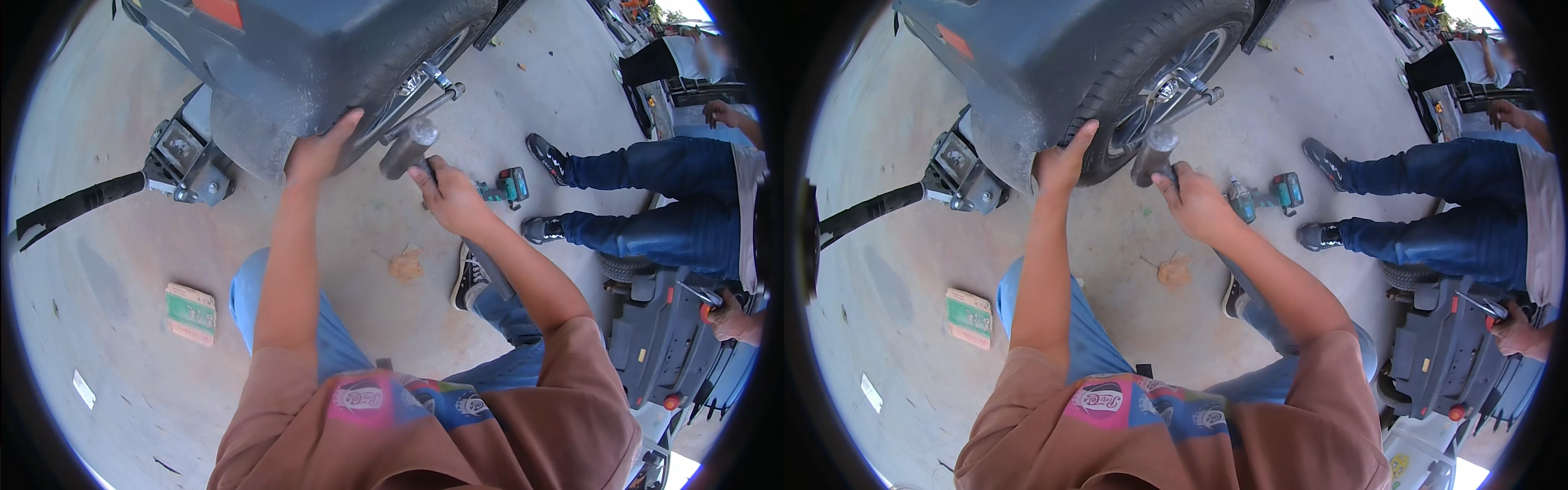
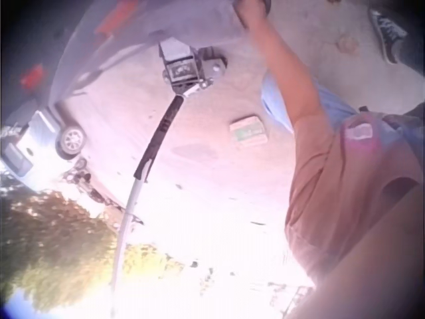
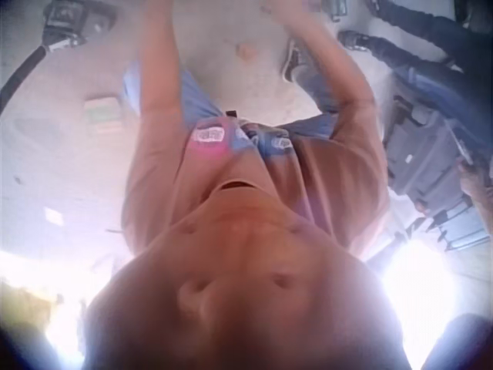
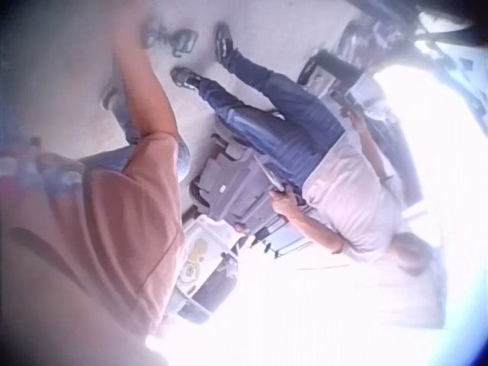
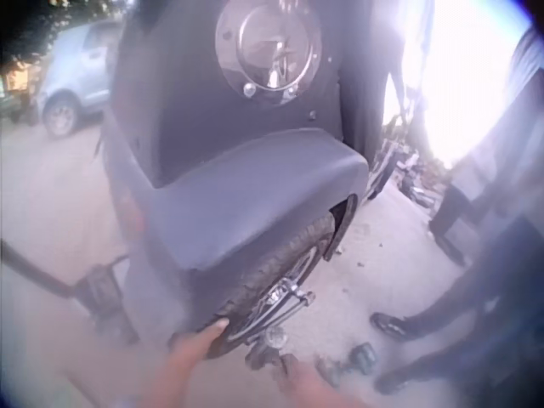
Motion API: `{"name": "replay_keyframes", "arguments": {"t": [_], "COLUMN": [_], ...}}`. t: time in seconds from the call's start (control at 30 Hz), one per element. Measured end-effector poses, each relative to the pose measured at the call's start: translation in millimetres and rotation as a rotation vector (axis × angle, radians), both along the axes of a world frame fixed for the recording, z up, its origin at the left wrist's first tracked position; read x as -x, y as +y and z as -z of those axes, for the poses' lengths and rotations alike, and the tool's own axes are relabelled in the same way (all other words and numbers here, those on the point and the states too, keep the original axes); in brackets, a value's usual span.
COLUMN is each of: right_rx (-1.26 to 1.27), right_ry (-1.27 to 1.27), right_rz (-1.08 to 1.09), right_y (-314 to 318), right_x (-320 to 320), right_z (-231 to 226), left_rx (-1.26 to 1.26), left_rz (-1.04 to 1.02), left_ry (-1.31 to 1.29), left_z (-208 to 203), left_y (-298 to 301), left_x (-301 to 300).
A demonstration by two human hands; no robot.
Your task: The person kneels beside a raised vehicle and repeatedly uses a hammer and impact wrench to loosen and remove lug nuts from a car wheel. The person alternates between tools and continues striking the wheel area while attempting to detach the tire.
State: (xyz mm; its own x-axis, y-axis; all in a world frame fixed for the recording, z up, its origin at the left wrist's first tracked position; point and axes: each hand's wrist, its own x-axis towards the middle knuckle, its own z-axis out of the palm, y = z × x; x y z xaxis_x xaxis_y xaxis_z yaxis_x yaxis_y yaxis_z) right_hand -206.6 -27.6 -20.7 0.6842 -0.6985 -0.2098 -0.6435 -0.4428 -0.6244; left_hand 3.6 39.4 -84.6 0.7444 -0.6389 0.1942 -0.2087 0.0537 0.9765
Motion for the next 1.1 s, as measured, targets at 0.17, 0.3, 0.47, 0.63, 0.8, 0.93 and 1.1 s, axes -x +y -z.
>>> {"name": "replay_keyframes", "arguments": {"t": [0.17,0.3,0.47,0.63,0.8,0.93,1.1], "right_rx": [-0.103,-0.015,0.223,-0.087,-0.163,0.167,0.022], "right_ry": [0.105,-0.018,-0.121,-0.152,-0.268,-0.629,-0.153], "right_rz": [-0.082,0.086,0.084,0.224,0.252,0.214,0.104], "right_y": [27.5,17.7,-7.0,-29.4,-23.9,-25.1,-18.4], "right_x": [24.6,17.4,-15.8,-3.3,-5.9,1.6,-7.0], "right_z": [18.2,-40.6,-60.7,-36.1,-108.6,-116.8,-25.3], "left_rx": [0.047,0.04,0.035,0.118,-0.028,-0.058,0.01], "left_rz": [0.0,-0.018,-0.047,-0.017,-0.047,-0.076,-0.053], "left_ry": [-0.004,0.002,0.052,0.057,-0.027,-0.055,0.031], "left_z": [-2.0,-7.5,-30.2,-32.3,-48.6,-43.2,-23.6], "left_y": [0.7,1.6,-9.6,-15.6,-15.9,-8.3,-10.2], "left_x": [1.5,-0.4,3.8,6.2,5.1,-2.8,7.7]}}
